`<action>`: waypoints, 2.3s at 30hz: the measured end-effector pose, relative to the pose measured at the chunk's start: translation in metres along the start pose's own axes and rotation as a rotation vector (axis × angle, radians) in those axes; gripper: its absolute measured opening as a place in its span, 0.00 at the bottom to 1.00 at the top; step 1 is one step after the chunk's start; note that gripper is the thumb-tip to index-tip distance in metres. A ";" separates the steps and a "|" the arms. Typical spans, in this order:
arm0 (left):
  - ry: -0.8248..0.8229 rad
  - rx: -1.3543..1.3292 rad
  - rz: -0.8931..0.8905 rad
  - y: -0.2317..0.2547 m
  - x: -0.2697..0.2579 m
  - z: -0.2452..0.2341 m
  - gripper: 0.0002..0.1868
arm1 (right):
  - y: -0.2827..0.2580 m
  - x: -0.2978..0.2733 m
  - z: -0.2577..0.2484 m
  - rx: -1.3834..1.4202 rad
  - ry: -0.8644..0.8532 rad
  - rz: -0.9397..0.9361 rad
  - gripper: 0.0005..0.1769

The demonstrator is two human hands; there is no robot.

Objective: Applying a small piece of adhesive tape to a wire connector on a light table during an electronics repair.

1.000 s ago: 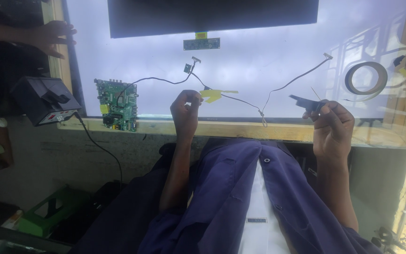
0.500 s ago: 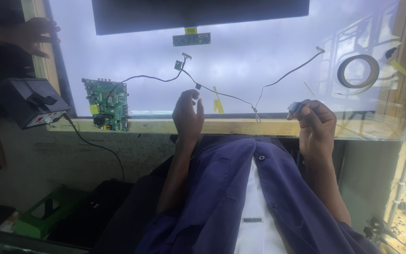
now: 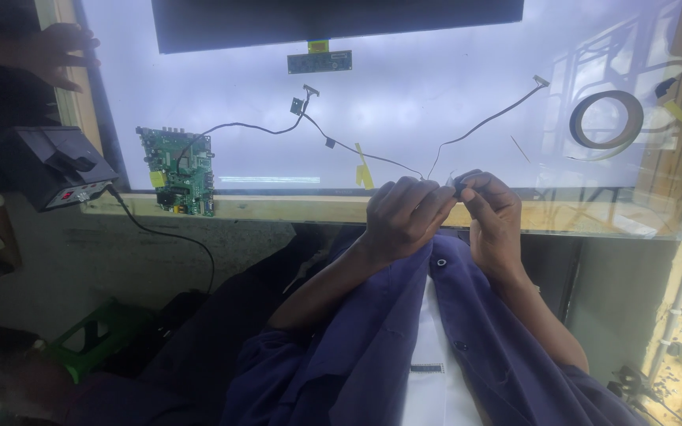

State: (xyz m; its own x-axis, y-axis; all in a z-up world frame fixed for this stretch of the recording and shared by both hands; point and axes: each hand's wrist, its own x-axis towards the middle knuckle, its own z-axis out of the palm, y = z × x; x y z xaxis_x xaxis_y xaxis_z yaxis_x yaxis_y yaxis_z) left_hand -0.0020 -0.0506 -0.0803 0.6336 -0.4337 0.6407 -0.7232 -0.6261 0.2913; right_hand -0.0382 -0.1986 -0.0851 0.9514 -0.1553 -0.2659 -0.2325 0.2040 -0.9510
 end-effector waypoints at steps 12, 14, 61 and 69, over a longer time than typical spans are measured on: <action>0.022 -0.810 -0.778 0.018 0.025 0.014 0.02 | -0.008 0.016 -0.011 0.115 -0.016 -0.068 0.37; -0.015 -0.912 -0.864 0.013 0.019 0.027 0.02 | -0.015 0.021 -0.018 0.043 -0.026 -0.078 0.33; -0.101 -1.242 -0.875 0.004 0.076 0.042 0.04 | -0.053 0.081 -0.046 -0.164 -0.006 -0.844 0.57; 0.051 -1.517 -0.788 -0.002 0.054 0.012 0.07 | -0.074 0.065 -0.014 -0.009 -0.274 -0.778 0.57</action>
State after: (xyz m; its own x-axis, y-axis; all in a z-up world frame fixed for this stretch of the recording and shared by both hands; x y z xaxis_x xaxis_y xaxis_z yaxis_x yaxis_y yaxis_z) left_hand 0.0374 -0.0805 -0.0551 0.9514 -0.3062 0.0340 0.1240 0.4814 0.8677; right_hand 0.0377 -0.2370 -0.0340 0.8563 -0.0077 0.5164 0.5131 0.1277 -0.8488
